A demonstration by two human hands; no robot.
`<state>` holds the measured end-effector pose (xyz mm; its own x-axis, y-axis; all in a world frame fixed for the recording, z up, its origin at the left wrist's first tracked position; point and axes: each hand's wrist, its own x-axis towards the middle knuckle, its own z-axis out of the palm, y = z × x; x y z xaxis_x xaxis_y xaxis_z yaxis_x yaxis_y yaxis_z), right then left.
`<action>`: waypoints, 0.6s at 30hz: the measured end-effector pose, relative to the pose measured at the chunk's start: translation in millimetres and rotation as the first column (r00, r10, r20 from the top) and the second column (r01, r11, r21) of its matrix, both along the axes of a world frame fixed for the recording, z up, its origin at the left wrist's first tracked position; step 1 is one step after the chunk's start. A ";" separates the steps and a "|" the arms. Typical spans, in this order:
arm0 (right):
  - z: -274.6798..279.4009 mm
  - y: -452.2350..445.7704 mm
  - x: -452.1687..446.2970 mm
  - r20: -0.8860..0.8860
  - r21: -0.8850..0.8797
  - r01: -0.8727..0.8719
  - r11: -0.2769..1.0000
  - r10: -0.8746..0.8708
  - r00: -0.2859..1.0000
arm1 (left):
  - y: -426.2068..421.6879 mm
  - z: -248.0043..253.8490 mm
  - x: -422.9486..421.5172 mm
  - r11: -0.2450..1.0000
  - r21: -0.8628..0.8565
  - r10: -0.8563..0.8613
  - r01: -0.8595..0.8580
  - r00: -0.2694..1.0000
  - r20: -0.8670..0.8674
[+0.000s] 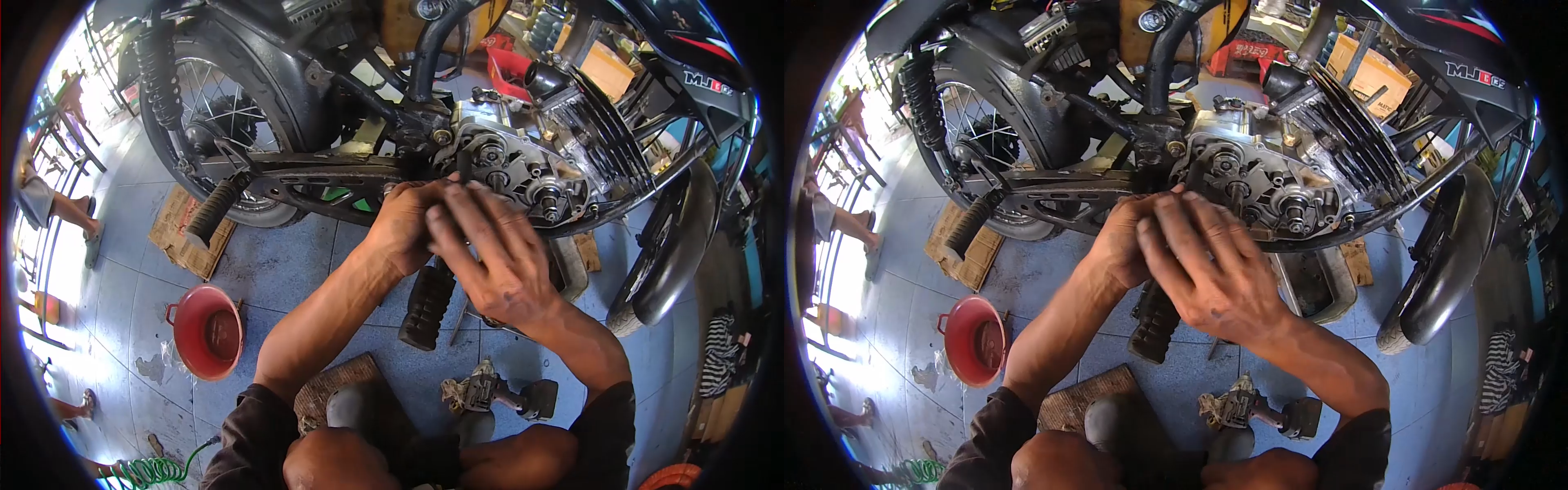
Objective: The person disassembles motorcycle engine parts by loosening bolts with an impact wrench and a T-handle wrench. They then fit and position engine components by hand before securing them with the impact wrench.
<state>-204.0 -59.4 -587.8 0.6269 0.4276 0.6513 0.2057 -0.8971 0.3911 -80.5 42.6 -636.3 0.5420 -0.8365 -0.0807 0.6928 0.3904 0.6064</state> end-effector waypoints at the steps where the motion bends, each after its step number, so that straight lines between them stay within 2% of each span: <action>1: 0.1 -1.1 0.1 -0.072 -0.060 -0.066 0.996 0.061 0.995 | 1.4 0.6 -3.8 0.998 0.008 0.068 -0.068 0.998 0.000; 2: -0.2 -2.2 0.5 -0.148 -0.116 -0.136 0.984 0.119 0.982 | 2.6 0.9 -5.3 0.990 0.015 0.137 -0.137 0.991 0.000; 4: -3.9 -2.9 -0.9 -0.167 -0.131 -0.158 0.979 0.135 0.977 | 1.8 0.8 -2.0 0.994 0.041 0.101 -0.101 0.995 0.013; 7: -10.8 -4.9 -2.6 0.081 -0.177 0.018 0.984 -0.003 0.997 | 2.1 3.5 1.0 0.997 0.081 -0.011 0.004 0.996 0.091; 8: -10.3 -3.9 -3.6 0.081 -0.178 0.020 0.984 -0.006 0.997 | 0.9 3.5 0.2 0.997 0.080 -0.014 0.007 0.996 0.091; 10: -3.5 2.3 -3.6 0.006 -0.114 0.053 0.992 -0.053 0.999 | -0.7 3.6 -0.4 0.990 0.127 0.048 -0.061 0.994 0.101; 11: 8.7 6.2 -2.9 -0.084 -0.103 -0.029 0.994 0.020 0.996 | -0.2 2.7 0.9 0.990 0.123 0.056 -0.069 0.993 0.104; 12: 7.6 6.4 -2.5 -0.085 -0.105 -0.037 0.994 0.028 0.996 | 1.2 0.1 1.5 0.991 0.112 0.066 -0.077 0.993 0.097; 14: 2.9 4.2 -3.5 -0.119 -0.232 -0.090 0.969 0.064 0.991 | 1.6 -1.7 1.7 0.991 0.099 0.080 -0.088 0.993 0.088; 16: -3.8 3.5 -4.1 -0.053 -0.240 -0.053 0.969 0.041 0.998 | -2.3 -0.6 1.0 0.995 0.081 0.048 -0.056 0.994 0.095; 17: -9.8 4.7 -7.3 -0.024 -0.190 0.064 0.980 -0.070 0.997 | 0.8 0.3 4.6 0.998 0.064 -0.024 0.018 0.994 0.104; 18: -8.1 6.1 -7.5 -0.014 -0.178 0.106 0.978 -0.110 0.994 | -0.3 1.2 2.7 0.998 0.064 -0.030 0.024 0.994 0.104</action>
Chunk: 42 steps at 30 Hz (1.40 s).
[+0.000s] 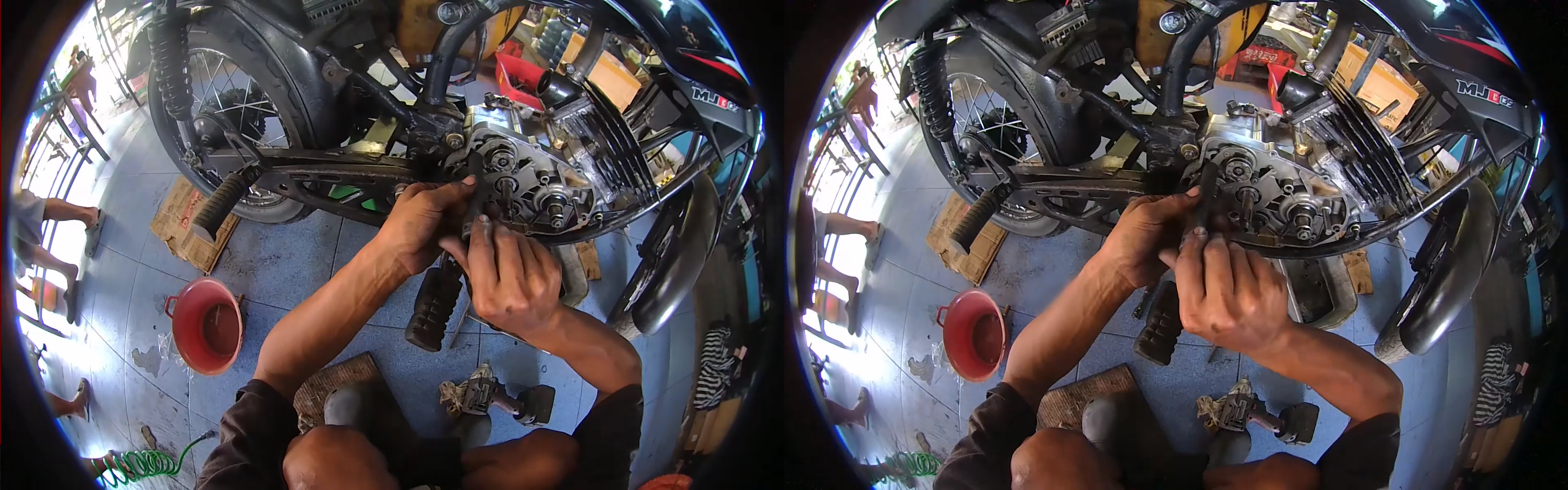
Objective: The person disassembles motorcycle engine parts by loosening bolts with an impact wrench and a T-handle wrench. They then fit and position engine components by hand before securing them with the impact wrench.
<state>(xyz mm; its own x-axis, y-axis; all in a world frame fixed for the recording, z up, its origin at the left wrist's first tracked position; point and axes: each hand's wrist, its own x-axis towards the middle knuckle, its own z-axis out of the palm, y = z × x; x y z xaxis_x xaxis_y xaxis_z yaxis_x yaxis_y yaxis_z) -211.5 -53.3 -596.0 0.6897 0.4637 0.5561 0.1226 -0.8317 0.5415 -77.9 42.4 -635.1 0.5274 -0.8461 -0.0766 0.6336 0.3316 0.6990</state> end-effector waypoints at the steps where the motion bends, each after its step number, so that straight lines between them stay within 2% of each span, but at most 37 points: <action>1: 1.6 1.4 -0.3 0.010 0.011 0.041 0.999 -0.041 0.999 | -0.4 2.0 -2.0 1.000 0.009 0.019 -0.019 1.000 -0.005; 2: 3.2 2.8 -0.8 0.019 0.022 0.082 0.996 -0.082 0.996 | 0.1 4.7 -2.2 0.999 0.016 0.043 -0.043 0.999 -0.008; 4: 11.6 5.3 3.2 -0.039 0.016 -0.098 0.995 0.099 0.994 | 5.3 10.3 -1.3 0.999 0.005 0.049 -0.049 0.999 -0.014; 6: 4.2 0.8 4.0 -0.015 -0.030 -0.128 0.991 0.128 0.992 | 6.6 9.9 -1.4 0.999 -0.004 0.049 -0.049 0.999 -0.022; 8: 3.2 5.0 -4.5 -0.096 0.020 0.034 0.999 -0.032 0.995 | 2.3 6.9 -4.1 0.999 -0.029 0.043 -0.044 0.999 -0.017; 9: 2.2 4.0 -5.4 -0.093 0.021 0.040 0.999 -0.038 0.995 | 1.3 6.0 -2.5 0.999 -0.028 0.037 -0.037 0.999 -0.014; 10: 0.2 3.4 -6.2 -0.143 0.062 0.143 0.988 -0.133 0.981 | 2.0 4.3 -0.2 0.999 0.013 0.046 -0.046 0.999 0.001; 12: 4.6 4.6 -5.0 -0.195 0.094 0.238 0.967 -0.217 0.957 | 2.5 4.9 0.1 0.997 0.051 0.062 -0.063 0.998 0.017; 14: 19.3 9.9 1.1 -0.032 0.029 0.052 0.998 -0.051 0.998 | 3.4 7.6 -4.0 0.993 0.068 0.097 -0.102 0.993 0.064; 15: 17.0 7.2 6.0 -0.032 0.028 0.042 0.999 -0.041 0.999 | 3.0 6.8 -4.4 0.991 0.067 0.108 -0.112 0.992 0.063; 16: 10.9 1.9 9.8 -0.019 0.001 -0.061 0.998 0.061 0.998 | 1.7 5.0 -5.1 0.993 0.040 0.105 -0.107 0.993 0.049; 18: 3.4 0.1 9.1 -0.010 -0.027 -0.154 0.988 0.154 0.988 | 0.4 1.2 -5.1 0.995 0.014 0.093 -0.094 0.995 0.033; 20: -3.1 6.3 0.6 0.034 -0.060 0.116 0.991 -0.114 0.993 | 1.5 -2.2 -4.3 0.996 -0.089 -0.003 -0.003 0.998 -0.068; 24: -5.0 10.4 3.2 -0.076 0.081 0.151 0.985 -0.145 0.986 | 9.0 -0.6 -6.0 0.999 -0.053 -0.009 0.007 0.999 -0.043; 25: 3.6 10.7 8.0 -0.033 0.012 0.005 1.000 -0.004 0.999 | 9.0 -0.4 -9.1 0.997 -0.070 0.028 -0.032 0.998 -0.052; 26: 3.4 9.1 9.5 -0.011 -0.021 -0.050 0.999 0.050 0.999 | 7.4 0.3 -10.3 0.994 -0.092 0.059 -0.064 0.997 -0.058; 28: 3.1 5.4 13.5 0.033 -0.096 -0.153 0.984 0.157 0.987 | 6.0 1.6 -11.9 0.992 -0.125 0.009 -0.019 0.997 -0.080; 31: -0.6 0.2 5.6 -0.001 -0.056 -0.050 0.997 0.050 0.999 | 6.1 4.8 -16.0 0.998 -0.044 0.034 -0.043 0.985 -0.170; 33: -4.6 2.2 2.1 -0.046 0.067 0.092 0.993 -0.089 0.995 | 10.3 -1.1 -12.5 0.961 -0.268 -0.150 0.067 0.941 -0.303; 34: -2.9 2.4 3.7 -0.042 0.067 0.101 0.993 -0.098 0.994 | 10.7 -2.7 -9.7 0.960 -0.268 -0.158 0.076 0.941 -0.300; 36: 0.8 3.7 7.9 0.036 0.140 0.000 0.990 -0.006 0.999 | 13.1 -5.9 -6.8 0.988 -0.118 -0.118 0.099 0.978 -0.174; 37: 4.9 3.6 8.6 0.039 0.139 -0.001 0.990 -0.005 0.999 | 13.4 -3.6 -5.8 0.988 -0.119 -0.118 0.099 0.978 -0.170; 39: 9.1 2.5 9.9 -0.011 0.003 -0.144 0.990 0.144 0.990 | 16.6 1.9 -5.8 1.000 0.000 -0.023 0.023 0.996 -0.092; 40: 8.4 1.0 11.4 -0.032 -0.040 -0.194 0.980 0.193 0.981 | 14.6 1.0 -6.8 1.000 0.002 -0.019 0.019 0.996 -0.090; 42: -4.4 -6.7 15.0 0.105 -0.070 -0.156 0.985 0.163 0.981 | 6.5 -1.6 -12.4 1.000 -0.016 0.020 -0.022 0.990 -0.136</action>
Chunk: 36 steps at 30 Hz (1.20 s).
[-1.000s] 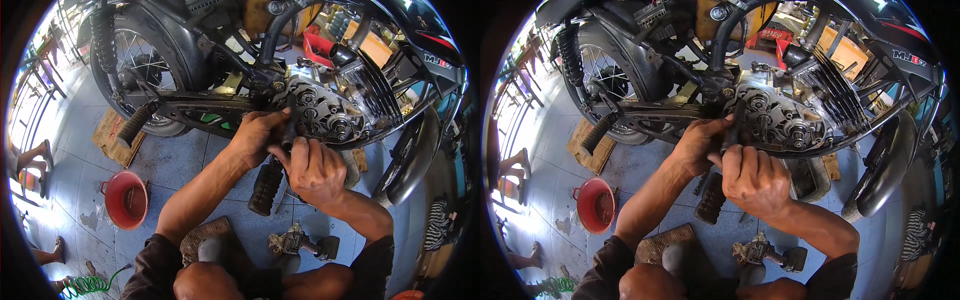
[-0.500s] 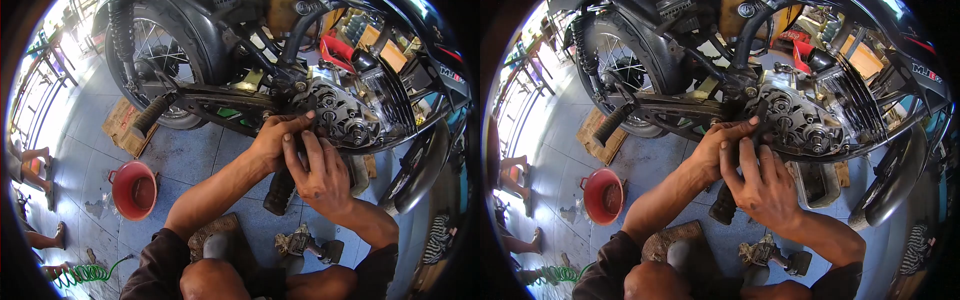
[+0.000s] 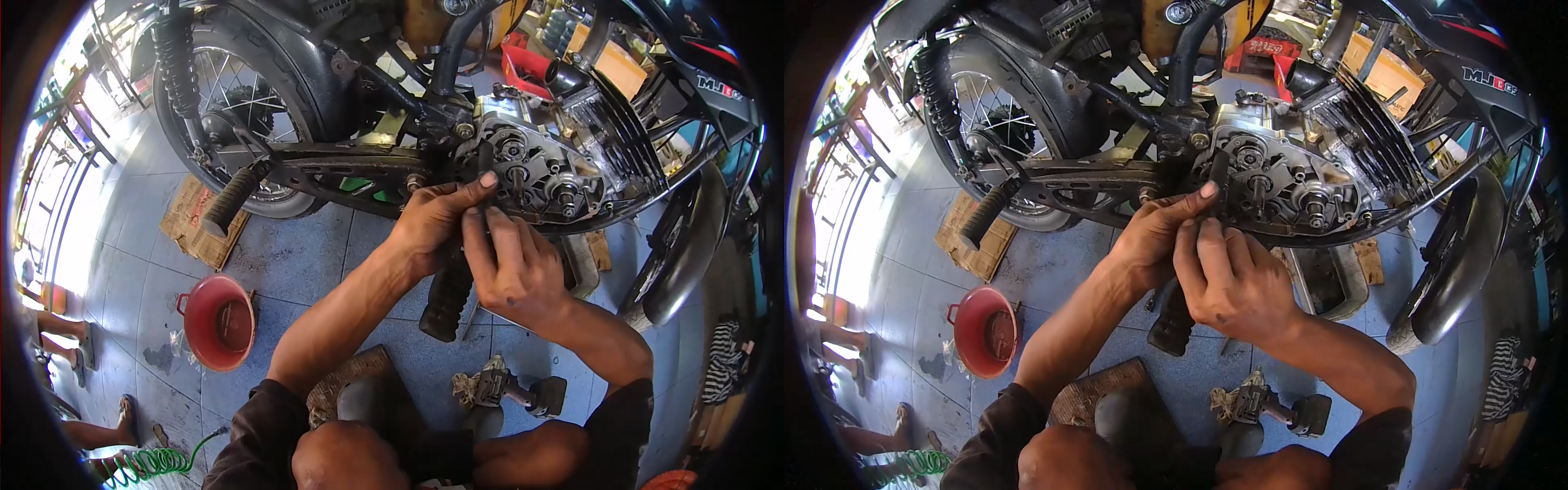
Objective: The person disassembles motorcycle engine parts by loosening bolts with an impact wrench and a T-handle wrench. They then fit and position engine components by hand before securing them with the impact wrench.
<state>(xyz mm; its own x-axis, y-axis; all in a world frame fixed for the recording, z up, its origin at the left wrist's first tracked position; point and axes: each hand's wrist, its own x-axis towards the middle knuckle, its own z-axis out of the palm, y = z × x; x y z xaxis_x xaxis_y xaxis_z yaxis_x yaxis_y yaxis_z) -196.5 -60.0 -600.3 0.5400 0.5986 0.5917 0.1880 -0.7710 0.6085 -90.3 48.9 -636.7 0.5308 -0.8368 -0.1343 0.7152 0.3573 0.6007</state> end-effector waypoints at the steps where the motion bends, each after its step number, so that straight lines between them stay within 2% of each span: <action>1: -0.1 0.5 -2.7 0.002 0.000 0.005 1.000 -0.005 1.000 | 0.7 5.3 -3.1 1.000 0.013 0.021 -0.020 0.999 -0.032; 2: -0.5 2.6 -7.5 -0.051 0.054 0.122 0.991 -0.120 0.992 | 0.9 4.5 -1.3 1.000 0.015 0.011 -0.011 0.999 -0.031; 4: 3.2 6.7 -11.7 -0.108 0.100 0.247 0.964 -0.237 0.966 | 2.6 0.1 5.7 0.963 -0.211 -0.199 0.168 0.970 -0.137; 5: 7.5 9.8 -10.7 -0.090 0.116 0.220 0.968 -0.210 0.973 | 3.2 -1.1 6.4 0.981 -0.121 -0.162 0.150 0.981 -0.102; 6: 9.7 11.5 -9.3 -0.075 0.134 0.190 0.973 -0.181 0.981 | 3.9 -1.4 5.5 0.981 -0.119 -0.164 0.151 0.981 -0.101; 7: 10.6 8.5 -4.6 -0.074 0.136 0.188 0.973 -0.179 0.981 | 5.1 -1.7 5.2 0.993 -0.083 -0.093 0.090 0.995 -0.034; 8: 11.1 3.2 1.8 -0.027 0.059 0.034 0.998 -0.033 0.999 | 6.3 -2.0 5.4 0.998 -0.050 -0.022 0.024 0.999 0.034; 9: 9.7 1.4 2.9 -0.010 0.021 -0.043 0.999 0.043 0.999 | 6.7 2.5 5.4 1.000 0.026 -0.013 0.010 0.992 0.122; 10: 8.1 -0.3 4.2 0.005 -0.021 -0.116 0.993 0.117 0.993 | 5.3 5.4 2.9 1.000 0.028 -0.013 0.009 0.993 0.121; 12: 3.4 -1.4 -3.5 -0.021 0.053 0.032 0.998 -0.031 0.999 | -0.8 7.8 -4.1 0.999 0.029 0.014 -0.017 0.996 0.090; 13: -0.9 2.3 -8.0 -0.034 0.071 0.148 0.986 -0.146 0.989 | -4.1 -3.0 4.0 0.999 -0.023 -0.041 0.042 0.999 0.022; 14: -0.5 4.4 -9.3 -0.033 0.076 0.164 0.984 -0.161 0.986 | -3.5 -6.7 5.5 0.998 -0.019 -0.058 0.058 0.998 0.023; 16: 3.6 7.9 -9.6 -0.081 0.154 0.230 0.961 -0.220 0.972 | -0.9 -2.9 6.3 0.987 -0.095 -0.136 0.126 0.986 -0.101; 18: 4.8 7.8 -5.9 -0.027 0.130 0.215 0.968 -0.213 0.977 | 0.0 -3.7 7.3 0.993 -0.056 -0.108 0.104 0.992 -0.072; 19: 3.4 5.1 -1.1 -0.015 0.074 0.087 0.994 -0.086 0.996 | 0.4 -6.7 9.5 0.997 -0.031 -0.067 0.067 0.998 0.003; 20: 1.5 5.2 -1.2 -0.013 0.058 0.047 0.997 -0.046 0.999 | 1.4 -8.8 10.8 1.000 -0.008 -0.025 0.026 0.997 0.078; 22: -2.1 5.3 -1.2 -0.010 0.024 -0.031 0.999 0.031 0.999 | -1.5 3.1 1.7 0.998 0.053 0.023 -0.027 0.997 0.067; 24: 3.0 7.7 -9.5 -0.005 0.076 0.211 0.975 -0.211 0.977 | -6.6 -1.3 2.6 0.999 0.013 0.037 -0.037 0.999 0.036; 25: 6.8 9.8 -12.0 -0.062 0.124 0.268 0.955 -0.262 0.963 | -2.2 -0.2 6.3 0.982 -0.173 -0.073 0.069 0.997 -0.016; 26: 5.9 9.9 -13.0 -0.065 0.127 0.282 0.951 -0.275 0.959 | -1.5 1.7 4.5 0.982 -0.170 -0.087 0.082 0.996 -0.019; 28: 5.0 9.7 -11.1 -0.113 0.168 0.329 0.929 -0.314 0.943 | 0.5 17.5 -2.2 0.997 -0.045 -0.059 0.057 0.997 -0.041; 30: 6.7 9.8 -7.9 -0.065 0.159 0.263 0.952 -0.256 0.965 | -6.8 2.5 2.8 1.000 -0.004 0.028 -0.028 0.997 -0.077; 32: -0.5 3.7 -4.3 -0.030 0.042 0.038 0.998 -0.037 0.999 | -5.4 -5.3 6.7 1.000 -0.028 0.005 -0.005 1.000 -0.001; 33: 1.1 3.2 -5.4 -0.062 0.084 0.024 0.996 -0.019 0.998 | -4.9 0.7 0.9 0.997 0.060 0.040 -0.046 0.993 0.107; 34: 0.8 5.3 -7.3 -0.070 0.083 0.020 0.996 -0.014 0.997 | -5.2 -1.2 0.3 0.997 0.060 0.044 -0.050 0.994 0.099; 36: 0.7 9.3 -11.2 -0.055 0.110 0.246 0.963 -0.241 0.969 | -9.5 -4.1 2.4 0.994 -0.078 -0.070 0.071 0.997 0.018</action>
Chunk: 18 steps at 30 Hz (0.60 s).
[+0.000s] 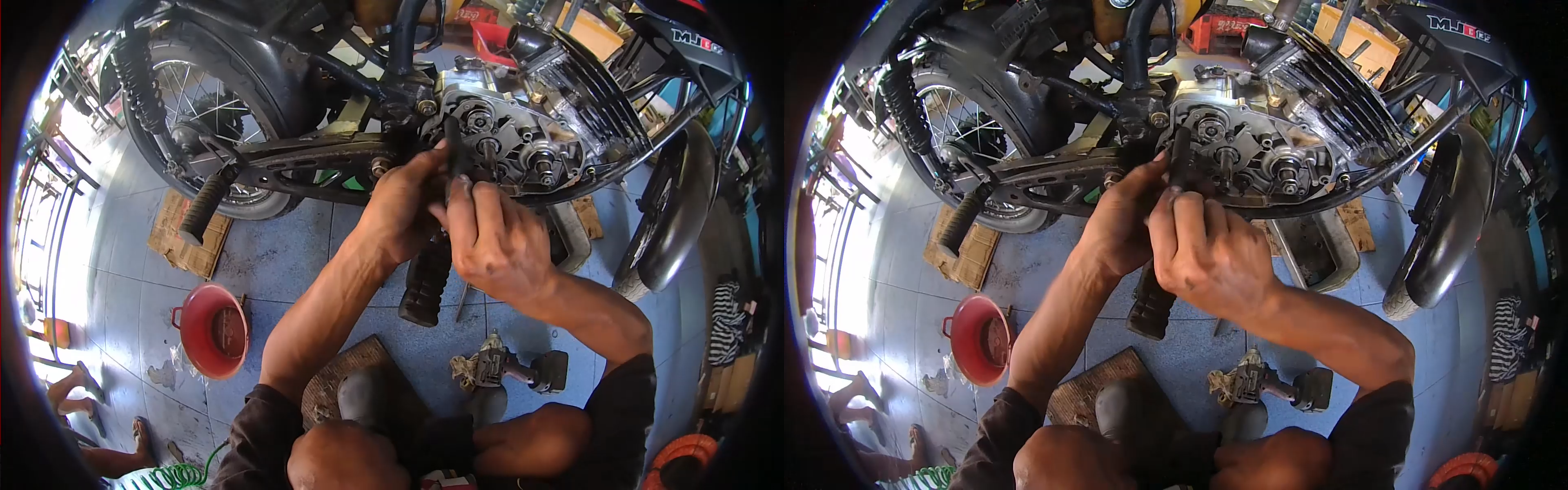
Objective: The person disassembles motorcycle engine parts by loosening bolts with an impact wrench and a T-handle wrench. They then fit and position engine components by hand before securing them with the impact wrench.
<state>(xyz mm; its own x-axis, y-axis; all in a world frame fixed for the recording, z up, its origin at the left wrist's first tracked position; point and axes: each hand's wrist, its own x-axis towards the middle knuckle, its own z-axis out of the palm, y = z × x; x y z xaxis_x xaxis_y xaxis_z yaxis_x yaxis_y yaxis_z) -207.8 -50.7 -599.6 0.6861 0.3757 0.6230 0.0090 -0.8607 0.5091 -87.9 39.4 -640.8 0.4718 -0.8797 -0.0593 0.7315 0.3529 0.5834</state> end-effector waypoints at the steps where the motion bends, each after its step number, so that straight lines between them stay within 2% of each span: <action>1: -1.9 -0.1 2.8 0.045 0.034 0.009 0.999 -0.010 0.999 | 0.4 -1.1 0.5 1.000 -0.014 -0.016 0.015 1.000 -0.013; 5: 1.6 0.7 4.5 -0.011 0.041 -0.006 0.999 0.007 1.000 | 3.7 5.1 -3.4 0.999 0.030 -0.017 0.020 0.996 -0.091; 6: 5.3 -3.7 8.8 0.025 -0.042 -0.129 0.991 0.131 0.991 | 6.4 11.1 -5.0 0.999 0.030 0.037 -0.035 0.998 -0.060; 8: 4.8 -7.0 12.4 0.047 -0.124 -0.259 0.958 0.266 0.963 | 6.9 12.4 -6.5 0.994 0.031 0.102 -0.101 0.994 -0.034; 10: -0.8 -6.9 10.9 0.091 -0.162 -0.139 0.977 0.155 0.984 | 2.0 12.9 -7.8 0.986 0.093 0.137 -0.141 0.989 0.050; 11: -1.2 -2.2 4.2 0.045 -0.085 -0.038 0.996 0.042 0.998 | 3.7 14.1 -8.8 0.989 0.088 0.121 -0.123 0.992 0.022; 12: -0.8 -4.0 3.3 0.043 -0.085 -0.031 0.996 0.035 0.998 | 6.6 13.1 -7.1 0.989 0.088 0.115 -0.116 0.993 0.019; 14: 0.6 -6.7 2.0 -0.012 -0.015 -0.001 1.000 0.001 1.000 | 11.8 12.1 -0.5 0.993 -0.114 -0.027 0.015 0.994 -0.101; 15: 0.6 -5.2 0.1 -0.038 0.022 0.017 1.000 -0.016 0.999 | 12.4 24.3 -6.2 1.000 -0.006 0.007 -0.008 0.992 -0.129; 18: 15.3 7.7 -4.4 -0.127 0.083 0.042 0.996 -0.032 0.991 | 7.5 15.4 -4.8 0.991 0.053 0.126 -0.122 0.989 -0.082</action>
<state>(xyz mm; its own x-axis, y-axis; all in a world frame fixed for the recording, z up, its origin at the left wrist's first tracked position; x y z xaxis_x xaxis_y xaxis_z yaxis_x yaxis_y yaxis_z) -212.1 -43.0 -584.4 0.7732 0.2976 0.5600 0.0353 -0.9019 0.4305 -92.8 46.9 -625.4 0.5688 -0.8097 -0.1442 0.7311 0.4175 0.5396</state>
